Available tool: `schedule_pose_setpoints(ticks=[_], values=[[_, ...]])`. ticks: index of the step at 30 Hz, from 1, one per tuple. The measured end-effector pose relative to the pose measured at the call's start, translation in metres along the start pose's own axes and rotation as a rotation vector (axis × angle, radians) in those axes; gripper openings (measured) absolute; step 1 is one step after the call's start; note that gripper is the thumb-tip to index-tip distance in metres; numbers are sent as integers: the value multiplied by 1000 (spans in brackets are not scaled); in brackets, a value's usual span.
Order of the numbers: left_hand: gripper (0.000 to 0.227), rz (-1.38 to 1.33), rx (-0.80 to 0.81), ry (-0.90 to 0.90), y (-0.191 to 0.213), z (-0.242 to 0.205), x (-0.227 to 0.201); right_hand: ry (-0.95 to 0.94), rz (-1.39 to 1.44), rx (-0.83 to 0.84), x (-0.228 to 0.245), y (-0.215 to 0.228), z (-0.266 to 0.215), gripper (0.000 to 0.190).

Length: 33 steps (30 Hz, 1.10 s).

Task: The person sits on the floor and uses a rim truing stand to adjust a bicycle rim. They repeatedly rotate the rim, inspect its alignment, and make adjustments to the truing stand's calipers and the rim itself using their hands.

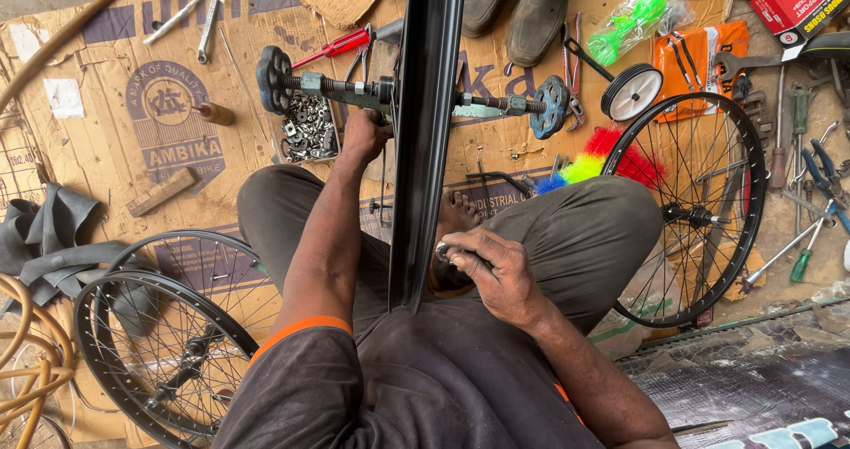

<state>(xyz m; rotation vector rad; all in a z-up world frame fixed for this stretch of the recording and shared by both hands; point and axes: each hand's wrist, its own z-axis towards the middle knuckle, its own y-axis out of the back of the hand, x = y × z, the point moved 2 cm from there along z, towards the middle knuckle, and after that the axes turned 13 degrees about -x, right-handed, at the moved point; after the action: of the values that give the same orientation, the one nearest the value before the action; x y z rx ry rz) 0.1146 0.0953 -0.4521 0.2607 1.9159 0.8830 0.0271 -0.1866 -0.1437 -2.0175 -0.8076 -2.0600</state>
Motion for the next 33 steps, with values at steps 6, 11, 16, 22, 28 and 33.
schedule_pose_setpoints(ticks=[6,11,16,22,28,33], values=[[32,31,26,25,1,-1,-2,87,9,42,9,-5,5,22],[31,4,-8,-9,2,-2,-2,177,-104,134,21,-8,10,12],[33,-35,44,62,4,-3,-6,369,-247,282,38,-18,13,30],[35,-33,41,63,7,-3,-9,431,-340,197,54,-29,6,55],[29,-43,34,60,5,-3,-7,486,-428,167,53,-31,1,60],[31,-47,5,11,5,-2,-6,459,-471,140,48,-32,0,70]])
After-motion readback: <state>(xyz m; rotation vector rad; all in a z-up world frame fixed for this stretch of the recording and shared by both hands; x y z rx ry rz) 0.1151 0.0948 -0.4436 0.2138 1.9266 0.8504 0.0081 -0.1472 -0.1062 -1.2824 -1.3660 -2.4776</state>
